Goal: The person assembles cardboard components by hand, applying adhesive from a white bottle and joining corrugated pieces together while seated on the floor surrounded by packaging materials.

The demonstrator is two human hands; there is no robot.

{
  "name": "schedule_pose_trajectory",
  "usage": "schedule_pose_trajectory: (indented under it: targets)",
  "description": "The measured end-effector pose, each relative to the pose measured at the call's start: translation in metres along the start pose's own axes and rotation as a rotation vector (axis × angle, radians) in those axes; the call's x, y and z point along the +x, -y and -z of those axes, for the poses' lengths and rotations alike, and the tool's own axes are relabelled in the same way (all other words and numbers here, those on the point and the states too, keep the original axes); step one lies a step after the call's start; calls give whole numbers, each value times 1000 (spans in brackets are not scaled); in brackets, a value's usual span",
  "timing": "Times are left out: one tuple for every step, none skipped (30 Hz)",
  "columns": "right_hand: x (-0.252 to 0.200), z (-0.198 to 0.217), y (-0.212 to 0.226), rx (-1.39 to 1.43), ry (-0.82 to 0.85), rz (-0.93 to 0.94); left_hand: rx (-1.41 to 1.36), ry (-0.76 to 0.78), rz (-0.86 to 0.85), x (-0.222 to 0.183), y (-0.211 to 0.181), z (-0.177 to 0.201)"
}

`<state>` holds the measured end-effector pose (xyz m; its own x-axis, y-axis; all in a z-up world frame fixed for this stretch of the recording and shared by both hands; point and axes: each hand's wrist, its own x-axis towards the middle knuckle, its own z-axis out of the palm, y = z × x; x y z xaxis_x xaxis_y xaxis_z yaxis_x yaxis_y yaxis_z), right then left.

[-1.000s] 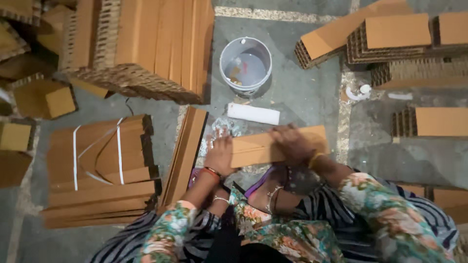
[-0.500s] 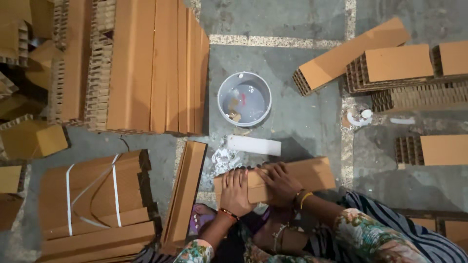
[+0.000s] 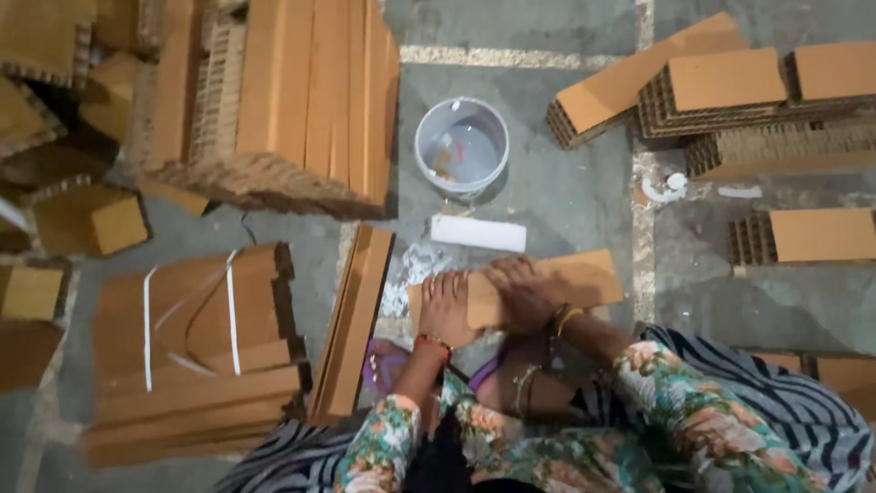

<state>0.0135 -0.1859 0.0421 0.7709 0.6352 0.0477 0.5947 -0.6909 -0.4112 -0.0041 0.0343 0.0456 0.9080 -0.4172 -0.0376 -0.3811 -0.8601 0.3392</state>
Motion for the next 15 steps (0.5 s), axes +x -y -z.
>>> schedule_pose_trajectory:
  targets:
    - [-3, 0, -1, -54, -34, 18, 12, -7, -10, 0, 3, -1]
    - [-7, 2, -2, -104, -70, 35, 26, -11, -20, -4, 5, 0]
    - [-15, 9, -8, -91, -26, 13, 26, -39, -26, -11, 8, 1]
    - [-24, 21, -16, -79, 7, -14, 33, -66, -41, -16, 17, 5]
    - [-33, 34, -26, -66, 40, -41, 40, -93, -57, -21, 25, 9]
    - [-39, 49, -38, -125, 82, -45, 35, -108, -58, -25, 33, 13]
    - [-45, 62, -49, -183, 123, -50, 31, -123, -58, -32, 40, 17]
    - [-56, 73, -56, -197, 118, -64, 22, -136, -63, -36, 44, 18]
    - [-67, 83, -62, -210, 112, -79, 33, -118, -66, -38, 47, 18]
    - [-71, 89, -70, -229, 110, -90, 41, -105, -66, -36, 47, 15]
    - [-72, 89, -75, -180, 137, -90, 49, -92, -66, -34, 47, 13]
    - [-73, 87, -81, -131, 166, -87, 25, -110, -73, -34, 47, 10]
    - [-74, 84, -88, -82, 194, -83, 2, -128, -79, -35, 47, 8]
    - [-76, 80, -94, -101, 226, -84, -18, -144, -87, -34, 49, 7]
    - [-78, 74, -100, -121, 258, -84, -27, -133, -87, -34, 50, 6]
